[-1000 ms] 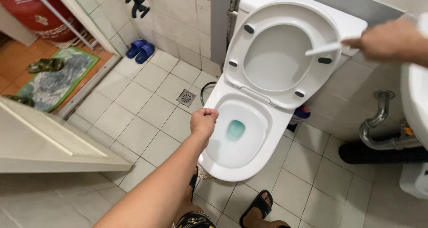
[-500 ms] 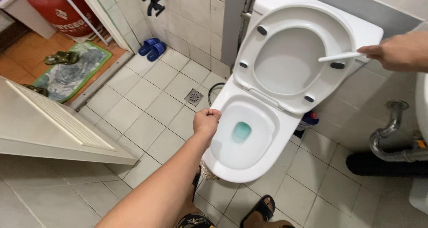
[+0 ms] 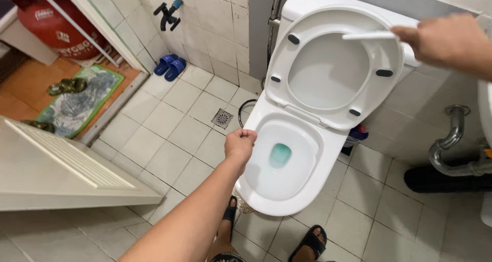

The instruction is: The person scrubs the toilet seat and lid with a white brush, then scrubs the rim and inner bowl of the toilet. The person wears sandals and patterned shorts while performing the cleaning task.

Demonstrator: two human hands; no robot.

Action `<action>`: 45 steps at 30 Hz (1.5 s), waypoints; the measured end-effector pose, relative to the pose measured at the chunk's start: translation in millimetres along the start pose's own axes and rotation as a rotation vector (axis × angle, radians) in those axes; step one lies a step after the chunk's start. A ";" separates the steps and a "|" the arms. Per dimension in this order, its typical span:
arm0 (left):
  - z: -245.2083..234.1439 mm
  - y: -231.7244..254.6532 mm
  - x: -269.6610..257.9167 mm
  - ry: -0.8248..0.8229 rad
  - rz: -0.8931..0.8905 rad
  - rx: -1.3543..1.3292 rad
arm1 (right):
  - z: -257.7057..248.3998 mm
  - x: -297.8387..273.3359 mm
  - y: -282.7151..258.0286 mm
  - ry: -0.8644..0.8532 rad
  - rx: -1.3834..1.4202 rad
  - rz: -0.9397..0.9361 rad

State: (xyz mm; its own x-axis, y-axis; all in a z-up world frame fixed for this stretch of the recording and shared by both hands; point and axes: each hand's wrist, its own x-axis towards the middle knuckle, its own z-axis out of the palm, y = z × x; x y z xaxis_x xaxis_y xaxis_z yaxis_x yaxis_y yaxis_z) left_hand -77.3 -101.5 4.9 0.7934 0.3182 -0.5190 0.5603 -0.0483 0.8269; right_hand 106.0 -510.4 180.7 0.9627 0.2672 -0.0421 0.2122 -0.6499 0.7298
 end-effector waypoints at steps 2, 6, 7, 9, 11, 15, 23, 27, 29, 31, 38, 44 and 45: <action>-1.0 -0.1 0.6 -0.005 -0.014 0.017 | 22.9 -31.9 -1.4 0.212 0.088 -0.028; 0.0 1.0 4.8 -0.016 -0.018 0.028 | 69.6 -69.0 -16.3 0.025 0.110 0.025; -1.1 1.9 7.0 -0.022 -0.010 0.029 | 74.8 -70.5 -17.1 0.033 0.133 0.039; 0.1 0.3 7.0 -0.034 0.004 0.046 | 77.0 -66.9 -15.7 0.021 0.191 0.054; 0.5 -0.2 8.4 -0.045 0.004 0.060 | 68.1 -49.8 -7.1 -0.015 0.264 0.062; 7.2 3.7 12.9 -0.069 -0.016 0.050 | 46.9 -29.6 4.1 0.248 0.197 -0.002; -4.6 17.6 27.9 -0.081 0.017 0.098 | 31.8 -51.7 -18.3 0.173 0.321 0.111; 2.8 27.3 30.0 -0.104 0.017 0.111 | 26.7 -22.1 -9.3 0.275 0.392 0.139; 4.3 31.2 32.4 -0.121 0.024 0.120 | 31.9 -11.7 -14.4 0.216 0.325 0.118; 5.3 36.1 34.4 -0.141 0.036 0.113 | 41.8 -20.9 -18.3 0.232 0.406 0.176; -3.8 48.2 38.8 -0.131 0.037 0.122 | 55.4 -83.5 -7.9 -0.108 0.210 0.187; 3.7 44.1 37.2 -0.158 0.049 0.105 | 25.8 -27.1 -9.6 0.211 0.374 0.141; 8.7 45.5 39.3 -0.163 0.049 0.094 | 27.2 -24.4 -5.0 0.194 0.386 0.167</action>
State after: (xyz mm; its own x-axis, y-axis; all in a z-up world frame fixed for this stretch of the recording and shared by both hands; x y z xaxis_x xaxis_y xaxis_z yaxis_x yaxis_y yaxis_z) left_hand -18.6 -99.4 20.3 0.8439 0.1565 -0.5132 0.5339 -0.1502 0.8321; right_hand 86.0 -533.1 159.6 0.9478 0.2403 0.2096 0.1391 -0.9031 0.4063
